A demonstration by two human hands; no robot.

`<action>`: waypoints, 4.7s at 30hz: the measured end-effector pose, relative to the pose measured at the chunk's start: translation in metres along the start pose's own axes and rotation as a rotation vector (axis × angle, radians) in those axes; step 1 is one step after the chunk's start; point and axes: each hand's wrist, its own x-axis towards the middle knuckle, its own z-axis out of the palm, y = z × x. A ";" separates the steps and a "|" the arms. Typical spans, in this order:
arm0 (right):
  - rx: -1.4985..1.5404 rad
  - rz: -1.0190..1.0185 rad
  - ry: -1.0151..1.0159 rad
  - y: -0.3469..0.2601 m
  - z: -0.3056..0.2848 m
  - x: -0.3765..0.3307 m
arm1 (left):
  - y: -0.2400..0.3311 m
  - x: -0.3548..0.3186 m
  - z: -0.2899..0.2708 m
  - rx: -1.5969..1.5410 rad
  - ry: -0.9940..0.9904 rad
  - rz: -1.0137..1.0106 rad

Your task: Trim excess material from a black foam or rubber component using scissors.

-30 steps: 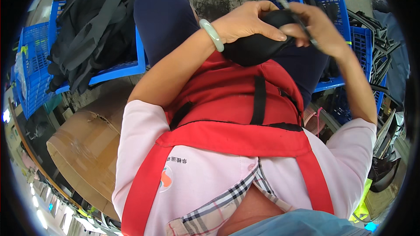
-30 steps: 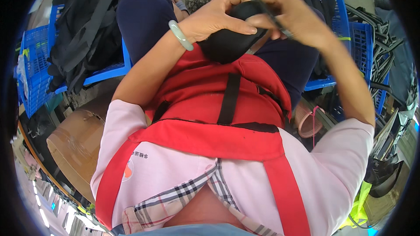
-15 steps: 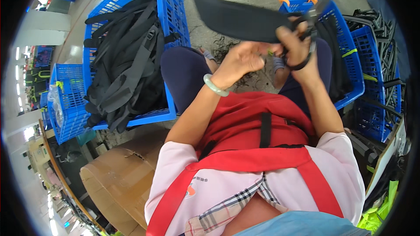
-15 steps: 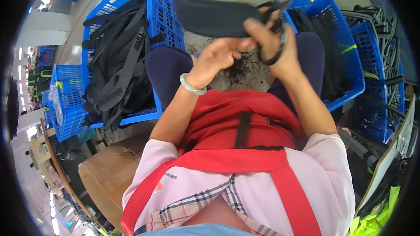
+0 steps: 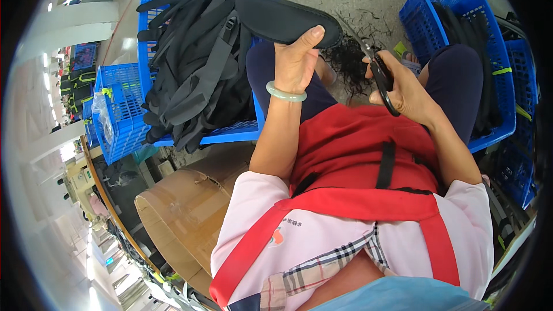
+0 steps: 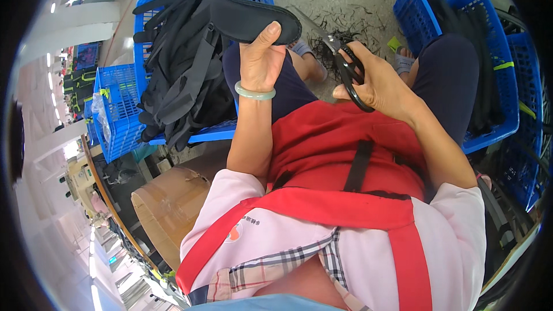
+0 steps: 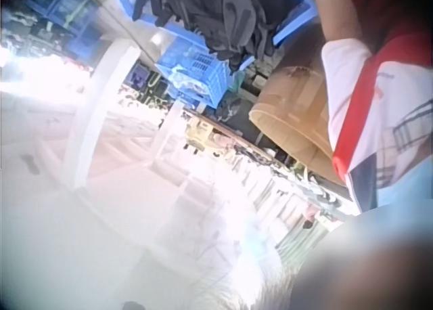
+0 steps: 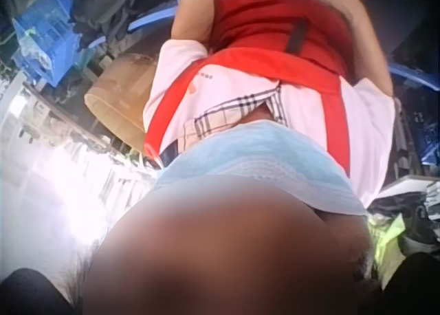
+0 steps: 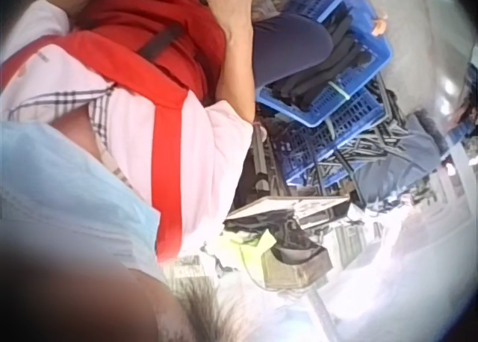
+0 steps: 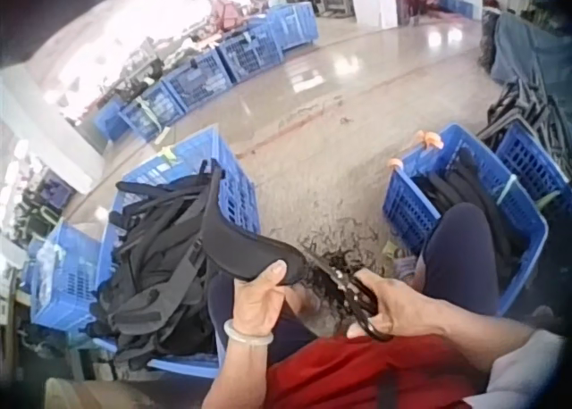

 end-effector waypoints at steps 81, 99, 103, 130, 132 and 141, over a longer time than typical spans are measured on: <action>-0.237 -0.006 0.041 0.022 0.004 0.008 | -0.013 -0.008 -0.019 0.032 -0.059 -0.178; -0.313 -0.148 0.116 0.023 0.008 0.014 | -0.023 -0.010 -0.018 0.102 -0.143 -0.143; -0.362 -0.131 0.195 0.025 0.005 0.012 | -0.017 -0.011 -0.016 -0.083 -0.139 -0.282; -0.356 -0.168 0.121 0.031 0.007 0.015 | -0.022 -0.008 -0.021 0.011 -0.106 -0.179; -0.331 -0.185 0.159 0.029 0.007 0.015 | -0.020 -0.009 -0.021 -0.025 -0.104 -0.196; -0.425 -0.161 0.217 0.034 0.012 0.011 | -0.014 0.001 -0.024 -0.081 -0.090 -0.220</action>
